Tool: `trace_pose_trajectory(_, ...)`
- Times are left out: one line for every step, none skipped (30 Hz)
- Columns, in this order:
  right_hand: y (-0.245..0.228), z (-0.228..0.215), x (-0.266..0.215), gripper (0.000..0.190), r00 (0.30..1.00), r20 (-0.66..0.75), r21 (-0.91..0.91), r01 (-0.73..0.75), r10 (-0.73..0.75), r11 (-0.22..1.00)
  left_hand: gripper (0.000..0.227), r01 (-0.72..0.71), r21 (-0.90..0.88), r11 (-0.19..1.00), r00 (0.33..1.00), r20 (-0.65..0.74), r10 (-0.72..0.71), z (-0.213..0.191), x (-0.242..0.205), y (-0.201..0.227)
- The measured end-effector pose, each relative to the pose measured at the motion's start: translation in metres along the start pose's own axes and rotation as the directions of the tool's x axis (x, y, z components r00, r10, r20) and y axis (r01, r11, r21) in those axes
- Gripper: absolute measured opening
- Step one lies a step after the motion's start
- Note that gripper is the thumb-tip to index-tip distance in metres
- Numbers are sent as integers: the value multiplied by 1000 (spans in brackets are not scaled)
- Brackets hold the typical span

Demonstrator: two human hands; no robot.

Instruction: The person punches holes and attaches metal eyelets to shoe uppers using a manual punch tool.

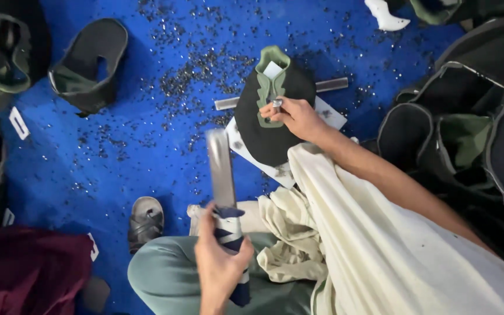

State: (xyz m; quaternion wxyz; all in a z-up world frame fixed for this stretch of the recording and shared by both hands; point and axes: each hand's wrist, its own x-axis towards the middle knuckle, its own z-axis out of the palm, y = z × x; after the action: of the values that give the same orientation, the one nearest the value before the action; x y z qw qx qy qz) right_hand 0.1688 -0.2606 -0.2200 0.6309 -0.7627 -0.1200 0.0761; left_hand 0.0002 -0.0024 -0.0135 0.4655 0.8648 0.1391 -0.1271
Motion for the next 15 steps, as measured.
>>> trace_pose_trajectory(-2, 1, -4, 5, 1000, 3, -1, -7, 7, 1000, 81, 6, -3, 1000, 1000, 4, -6, -9, -3, 23)
trace_pose_trajectory(-4, 1, -4, 12, 999, 15, -35, 43, -42, 998, 80, -146, -95, 985, 986, -90, 138, -18, -3, 48)
trace_pose_trajectory(-7, 0, -3, 24, 995, 29, -69, 92, -91, 993, 78, -302, -170, 938, 943, -195, 268, -28, -3, 73)
trace_pose_trajectory(-9, 0, -5, 24, 995, 33, -70, 95, -93, 993, 78, -302, -172, 938, 943, -200, 267, -31, 0, 70)
trace_pose_trajectory(-11, 0, -7, 28, 991, 48, -96, 132, -127, 987, 59, -410, -217, 886, 911, -136, 388, -34, 3, 67)
trace_pose_trajectory(-12, -2, -5, 31, 984, 59, -121, 174, -168, 977, 41, -513, -266, 816, 855, -78, 512, -37, 8, 65)
trace_pose_trajectory(-15, -3, -3, 31, 982, 58, -123, 183, -177, 975, 41, -520, -263, 812, 851, -84, 518, -6, 22, 43)
trace_pose_trajectory(-16, -4, -4, 33, 981, 75, -114, 188, -181, 975, 40, -500, -292, 815, 866, -161, 473, 26, 34, 19)
trace_pose_trajectory(-16, -4, -5, 35, 979, 92, -105, 194, -184, 976, 40, -481, -323, 815, 875, -235, 423, 59, 48, -6)
trace_pose_trajectory(-14, -5, -5, 35, 979, 94, -102, 189, -179, 977, 40, -475, -323, 818, 878, -232, 418, 71, 60, -24)
trace_pose_trajectory(-11, -5, -6, 39, 971, 116, -223, 231, -210, 947, 44, -285, -37, 958, 958, -32, 284, 84, 71, -42)
trace_pose_trajectory(-8, -7, -8, 43, 962, 144, -339, 269, -233, 901, 50, -106, 287, 952, 990, 115, 76, 99, 82, -61)
trace_pose_trajectory(19, -4, -5, 43, 963, 145, -337, 263, -226, 904, 50, -100, 286, 953, 990, 119, 68, 94, 74, -57)
trace_pose_trajectory(45, 2, -3, 18, 999, 13, 24, 29, -29, 999, 48, -56, 203, 978, 997, 64, 44, 87, 66, -52)
trace_pose_trajectory(72, 7, -1, 17, 978, -33, 402, -174, 204, 899, 46, -14, 116, 993, 1000, 10, 13, 81, 58, -47)
